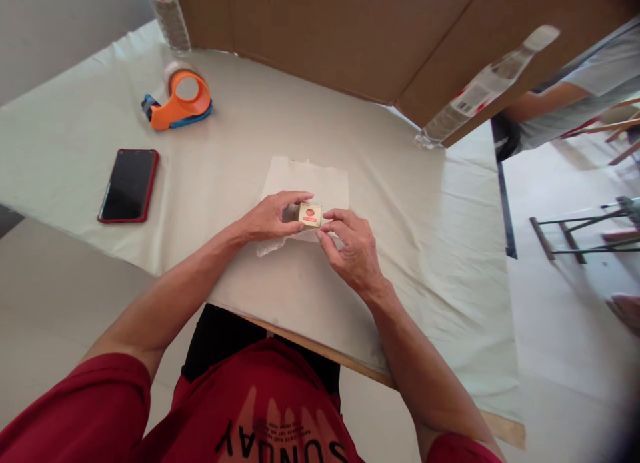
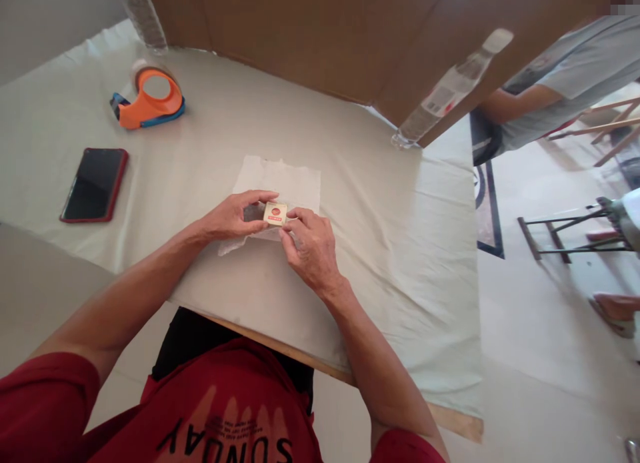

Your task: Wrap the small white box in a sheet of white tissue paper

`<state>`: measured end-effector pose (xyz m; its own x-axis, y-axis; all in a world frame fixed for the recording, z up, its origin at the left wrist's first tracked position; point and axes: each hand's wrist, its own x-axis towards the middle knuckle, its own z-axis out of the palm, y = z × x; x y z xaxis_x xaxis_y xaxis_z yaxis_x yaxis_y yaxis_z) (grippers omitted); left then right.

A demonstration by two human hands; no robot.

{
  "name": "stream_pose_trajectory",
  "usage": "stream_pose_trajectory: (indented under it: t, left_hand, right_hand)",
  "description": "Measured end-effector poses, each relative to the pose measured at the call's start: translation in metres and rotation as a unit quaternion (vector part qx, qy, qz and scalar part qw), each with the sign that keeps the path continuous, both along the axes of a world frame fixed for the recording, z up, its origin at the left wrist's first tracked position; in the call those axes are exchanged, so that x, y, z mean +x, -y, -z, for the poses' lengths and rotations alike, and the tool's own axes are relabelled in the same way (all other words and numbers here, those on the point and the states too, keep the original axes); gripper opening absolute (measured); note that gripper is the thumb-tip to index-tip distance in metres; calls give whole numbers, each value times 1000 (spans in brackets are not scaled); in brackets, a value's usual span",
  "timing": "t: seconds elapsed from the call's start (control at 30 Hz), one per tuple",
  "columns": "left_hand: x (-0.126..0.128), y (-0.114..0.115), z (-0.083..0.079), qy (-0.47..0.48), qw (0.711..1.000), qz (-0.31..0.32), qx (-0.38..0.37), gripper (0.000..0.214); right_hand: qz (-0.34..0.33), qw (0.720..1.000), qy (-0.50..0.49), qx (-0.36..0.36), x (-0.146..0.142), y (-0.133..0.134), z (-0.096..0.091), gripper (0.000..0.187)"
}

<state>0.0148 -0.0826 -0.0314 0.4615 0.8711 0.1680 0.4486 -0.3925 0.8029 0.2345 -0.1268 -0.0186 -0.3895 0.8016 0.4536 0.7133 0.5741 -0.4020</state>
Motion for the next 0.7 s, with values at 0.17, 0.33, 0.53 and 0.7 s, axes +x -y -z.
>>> stream_pose_trajectory:
  t: [0.17, 0.33, 0.53, 0.7]
  left_hand:
    - [0, 2, -4, 16, 1000, -18, -20, 62]
    - [-2, 3, -6, 12, 1000, 0, -16, 56]
    - [-17, 2, -18, 71, 997, 18, -41, 52]
    - [-22, 5, -21, 54, 998, 20, 15, 47]
  right_hand:
    - [-3, 1000, -10, -19, 1, 2, 5, 9]
    - [-6, 1000, -25, -16, 1, 3, 4, 9]
    - [-3, 1000, -20, -23, -1, -3, -5, 10]
    - [-17, 998, -23, -61, 0, -20, -12, 12]
